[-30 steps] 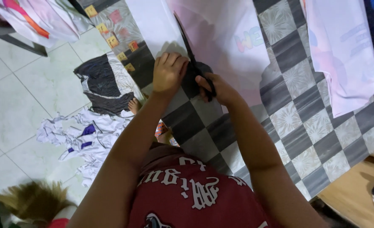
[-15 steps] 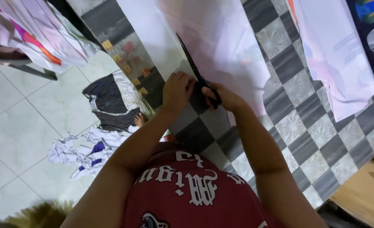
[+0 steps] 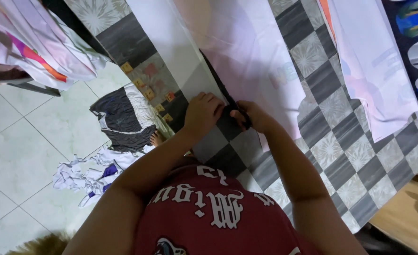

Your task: The person cuts a large sheet of white paper with a colorful printed design using scissors. They trim the edges and then fold the paper in half.

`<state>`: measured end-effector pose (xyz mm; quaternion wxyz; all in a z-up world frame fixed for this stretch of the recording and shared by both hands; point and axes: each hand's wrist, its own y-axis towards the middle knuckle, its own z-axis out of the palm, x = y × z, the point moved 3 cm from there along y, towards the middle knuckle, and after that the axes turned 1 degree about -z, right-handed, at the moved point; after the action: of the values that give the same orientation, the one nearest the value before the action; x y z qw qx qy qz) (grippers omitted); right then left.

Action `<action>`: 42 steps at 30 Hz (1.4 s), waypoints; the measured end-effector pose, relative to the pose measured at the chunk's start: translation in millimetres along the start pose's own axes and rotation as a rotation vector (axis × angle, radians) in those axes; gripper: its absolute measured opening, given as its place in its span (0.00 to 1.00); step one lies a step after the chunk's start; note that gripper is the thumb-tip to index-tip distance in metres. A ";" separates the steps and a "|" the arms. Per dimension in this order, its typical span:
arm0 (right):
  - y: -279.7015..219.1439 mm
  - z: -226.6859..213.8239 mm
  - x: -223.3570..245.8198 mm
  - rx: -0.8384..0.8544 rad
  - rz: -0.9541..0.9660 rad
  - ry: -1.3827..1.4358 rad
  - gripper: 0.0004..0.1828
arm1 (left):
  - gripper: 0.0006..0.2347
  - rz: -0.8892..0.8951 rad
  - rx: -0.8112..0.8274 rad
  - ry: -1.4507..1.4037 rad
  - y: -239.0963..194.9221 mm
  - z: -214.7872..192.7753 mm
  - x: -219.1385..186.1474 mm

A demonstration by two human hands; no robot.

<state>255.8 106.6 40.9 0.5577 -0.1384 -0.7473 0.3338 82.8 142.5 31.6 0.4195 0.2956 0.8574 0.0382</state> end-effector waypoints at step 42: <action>57.0 3.2 73.4 0.065 0.038 -0.077 0.32 | 0.03 0.074 0.117 -0.133 5.3 -4.1 22.8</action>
<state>218.5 190.1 57.6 0.5261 -0.1215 -0.7543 0.3735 71.4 159.9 20.0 0.4558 0.3529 0.8169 -0.0161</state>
